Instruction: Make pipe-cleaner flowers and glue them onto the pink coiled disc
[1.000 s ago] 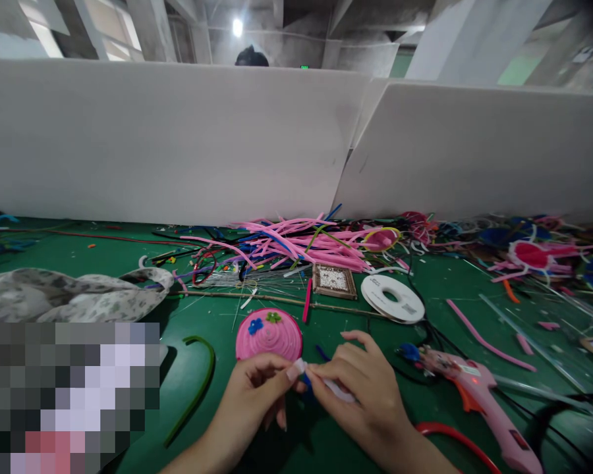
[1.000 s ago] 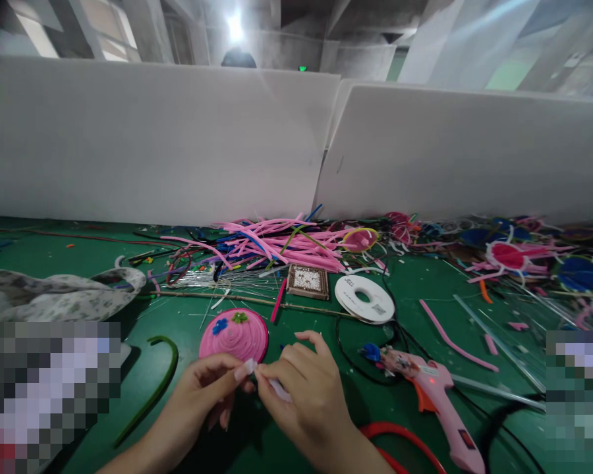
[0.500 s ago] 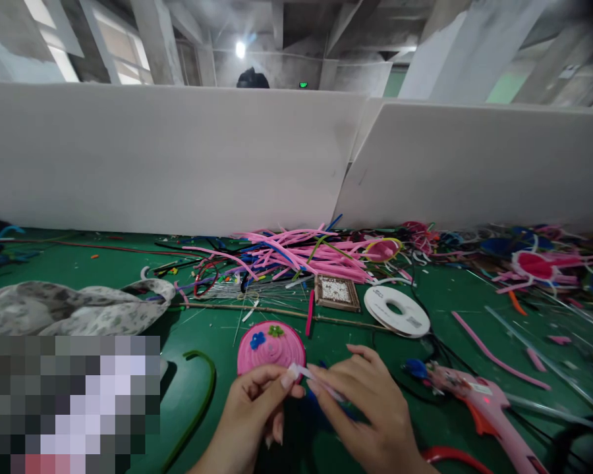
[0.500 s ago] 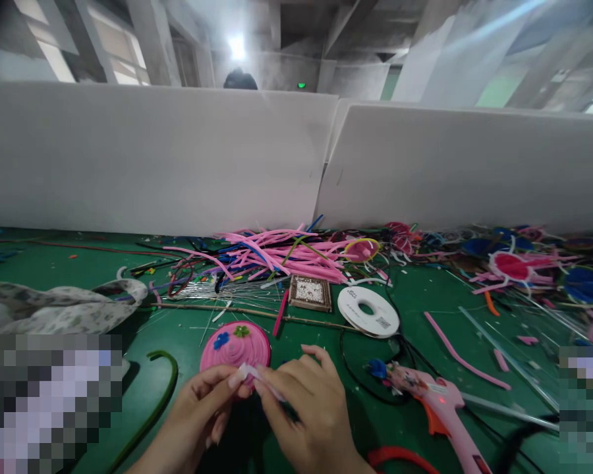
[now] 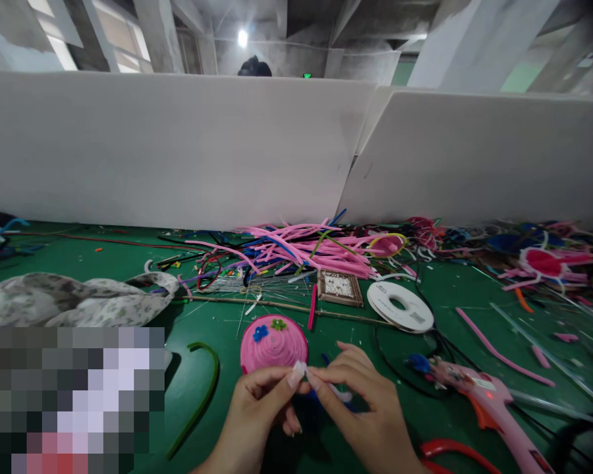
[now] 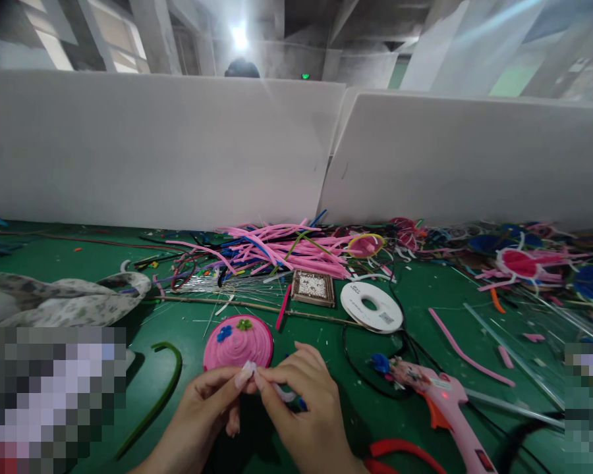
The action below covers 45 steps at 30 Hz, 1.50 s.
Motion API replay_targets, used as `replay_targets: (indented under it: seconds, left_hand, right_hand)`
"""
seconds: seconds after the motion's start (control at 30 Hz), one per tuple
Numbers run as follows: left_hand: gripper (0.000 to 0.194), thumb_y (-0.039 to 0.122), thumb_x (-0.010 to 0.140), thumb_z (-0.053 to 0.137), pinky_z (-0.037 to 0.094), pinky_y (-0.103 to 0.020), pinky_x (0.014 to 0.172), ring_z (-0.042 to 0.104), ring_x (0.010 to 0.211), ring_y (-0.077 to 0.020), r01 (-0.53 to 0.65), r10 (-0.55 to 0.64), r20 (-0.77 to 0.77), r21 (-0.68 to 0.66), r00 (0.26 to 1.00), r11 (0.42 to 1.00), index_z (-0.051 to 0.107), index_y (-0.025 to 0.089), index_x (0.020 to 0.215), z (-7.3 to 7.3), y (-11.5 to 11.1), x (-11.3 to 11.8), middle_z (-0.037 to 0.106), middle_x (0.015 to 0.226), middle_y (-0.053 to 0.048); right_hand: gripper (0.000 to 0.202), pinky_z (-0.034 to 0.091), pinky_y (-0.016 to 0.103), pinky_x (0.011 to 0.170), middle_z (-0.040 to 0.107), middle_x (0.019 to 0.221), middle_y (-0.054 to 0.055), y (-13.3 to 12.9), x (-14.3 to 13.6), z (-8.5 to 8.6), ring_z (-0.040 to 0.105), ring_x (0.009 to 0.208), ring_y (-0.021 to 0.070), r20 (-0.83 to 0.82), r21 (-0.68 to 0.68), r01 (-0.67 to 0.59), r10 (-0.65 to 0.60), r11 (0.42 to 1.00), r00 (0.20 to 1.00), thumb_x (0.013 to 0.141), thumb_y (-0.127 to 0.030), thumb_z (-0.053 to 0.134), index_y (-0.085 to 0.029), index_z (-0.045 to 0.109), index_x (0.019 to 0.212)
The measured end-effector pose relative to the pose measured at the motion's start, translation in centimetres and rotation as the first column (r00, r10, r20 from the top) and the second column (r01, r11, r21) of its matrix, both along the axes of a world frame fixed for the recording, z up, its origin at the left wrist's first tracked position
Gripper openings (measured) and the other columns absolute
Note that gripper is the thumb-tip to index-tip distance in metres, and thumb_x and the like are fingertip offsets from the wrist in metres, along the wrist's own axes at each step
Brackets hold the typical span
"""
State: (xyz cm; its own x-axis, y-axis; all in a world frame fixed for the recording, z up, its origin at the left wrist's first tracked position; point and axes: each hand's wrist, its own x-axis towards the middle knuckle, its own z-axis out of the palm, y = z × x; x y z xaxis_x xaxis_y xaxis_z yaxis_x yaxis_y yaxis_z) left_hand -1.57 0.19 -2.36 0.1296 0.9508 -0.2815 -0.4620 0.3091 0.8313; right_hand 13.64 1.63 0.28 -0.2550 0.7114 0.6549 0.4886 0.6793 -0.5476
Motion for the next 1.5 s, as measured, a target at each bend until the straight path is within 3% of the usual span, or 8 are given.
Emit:
replay_targets:
  seconds: [0.2, 0.43, 0.6, 0.73, 0.97, 1.2, 1.37, 1.5]
  left_hand:
    - [0.028, 0.042, 0.064, 0.079, 0.039, -0.012, 0.037, 0.050, 0.036, -0.0026, 0.011, -0.011, 0.017, 0.004, 1.000, 1.000, 0.077, 0.015, 0.073, 0.1, -0.1, 0.0, 0.066, 0.061, -0.002]
    - [0.029, 0.041, 0.066, 0.078, 0.041, -0.012, 0.039, 0.053, 0.040, -0.0033, -0.004, 0.004, 0.033, -0.004, 0.999, 1.000, 0.077, 0.014, 0.076, 0.5, 0.3, -0.3, 0.069, 0.066, -0.004]
    - [0.033, 0.043, 0.065, 0.078, 0.044, -0.015, 0.042, 0.055, 0.044, -0.0058, -0.013, 0.013, 0.027, -0.008, 1.000, 1.000, 0.076, 0.013, 0.080, 0.9, 0.4, -0.4, 0.071, 0.072, -0.006]
    - [0.035, 0.045, 0.064, 0.077, 0.044, -0.017, 0.044, 0.056, 0.046, -0.0085, -0.020, 0.023, -0.078, 0.032, 0.997, 0.999, 0.074, 0.011, 0.075, 1.0, 0.3, -0.4, 0.066, 0.060, -0.004]
    - [0.039, 0.048, 0.067, 0.073, 0.043, -0.018, 0.045, 0.053, 0.047, -0.0088, 0.073, -0.061, -0.167, 0.070, 0.984, 0.995, 0.070, 0.010, 0.069, 1.0, 0.2, -0.4, 0.060, 0.054, -0.001]
    - [0.042, 0.055, 0.074, 0.063, 0.043, -0.019, 0.042, 0.050, 0.047, -0.0100, 0.094, -0.079, -0.169, 0.084, 0.982, 0.992, 0.060, 0.014, 0.071, 0.9, -0.2, -0.1, 0.051, 0.054, 0.004]
    - [0.038, 0.052, 0.084, 0.052, 0.033, -0.018, 0.043, 0.040, 0.045, -0.0079, 0.091, -0.023, -0.318, 0.202, 0.948, 0.975, 0.050, 0.017, 0.067, 0.4, -0.3, -0.6, 0.042, 0.052, 0.006]
    - [0.039, 0.049, 0.086, 0.051, 0.025, -0.019, 0.043, 0.031, 0.047, -0.0072, 0.104, 0.021, -0.416, 0.275, 0.909, 0.956, 0.046, 0.018, 0.064, 0.3, -0.2, -1.1, 0.035, 0.053, 0.007]
  right_hand:
    - [0.020, 0.042, 0.037, 0.084, 0.062, 0.063, -0.006, -0.2, 0.0, -0.1, 0.059, 0.058, 0.0101, 0.076, 0.077, -0.013, 0.007, 0.997, 0.997, 0.079, -0.011, 0.064, -0.024, 0.065, 0.094]
    - [0.036, 0.038, 0.043, 0.093, 0.066, 0.073, -0.004, -0.2, 0.2, -0.2, 0.061, 0.066, 0.0127, 0.257, 0.135, -0.057, 0.020, 0.989, 0.966, 0.080, -0.009, 0.059, -0.022, 0.059, 0.114]
    - [0.020, 0.037, 0.043, 0.094, 0.066, 0.071, -0.004, 0.0, 0.3, -0.5, 0.061, 0.064, 0.0120, 0.180, 0.172, 0.024, -0.056, 0.985, 0.982, 0.080, -0.011, 0.062, -0.022, 0.062, 0.097]
    - [0.015, 0.036, 0.043, 0.095, 0.066, 0.069, -0.005, -0.1, 0.2, -0.5, 0.060, 0.063, 0.0116, 0.199, 0.163, 0.008, -0.041, 0.987, 0.979, 0.081, -0.010, 0.060, -0.023, 0.062, 0.087]
    - [0.022, 0.027, 0.048, 0.103, 0.068, 0.072, -0.004, -0.4, 0.1, -0.4, 0.059, 0.065, 0.0127, 0.281, 0.205, -0.039, -0.020, 0.978, 0.959, 0.081, -0.005, 0.054, -0.025, 0.062, 0.089]
    - [0.015, 0.029, 0.046, 0.102, 0.068, 0.073, -0.003, -0.5, -0.1, -0.5, 0.059, 0.065, 0.0122, 0.255, 0.188, 0.002, -0.051, 0.982, 0.966, 0.081, -0.009, 0.058, -0.022, 0.060, 0.088]
    - [0.025, 0.026, 0.049, 0.105, 0.069, 0.077, -0.003, -0.6, -0.3, -0.4, 0.060, 0.069, 0.0130, 0.293, 0.187, -0.066, 0.009, 0.980, 0.956, 0.082, -0.009, 0.057, -0.025, 0.060, 0.101]
    - [0.019, 0.027, 0.051, 0.105, 0.070, 0.077, -0.002, -0.4, 0.1, -0.3, 0.060, 0.071, 0.0137, 0.286, 0.155, -0.014, -0.031, 0.988, 0.958, 0.082, -0.010, 0.057, -0.024, 0.061, 0.095]
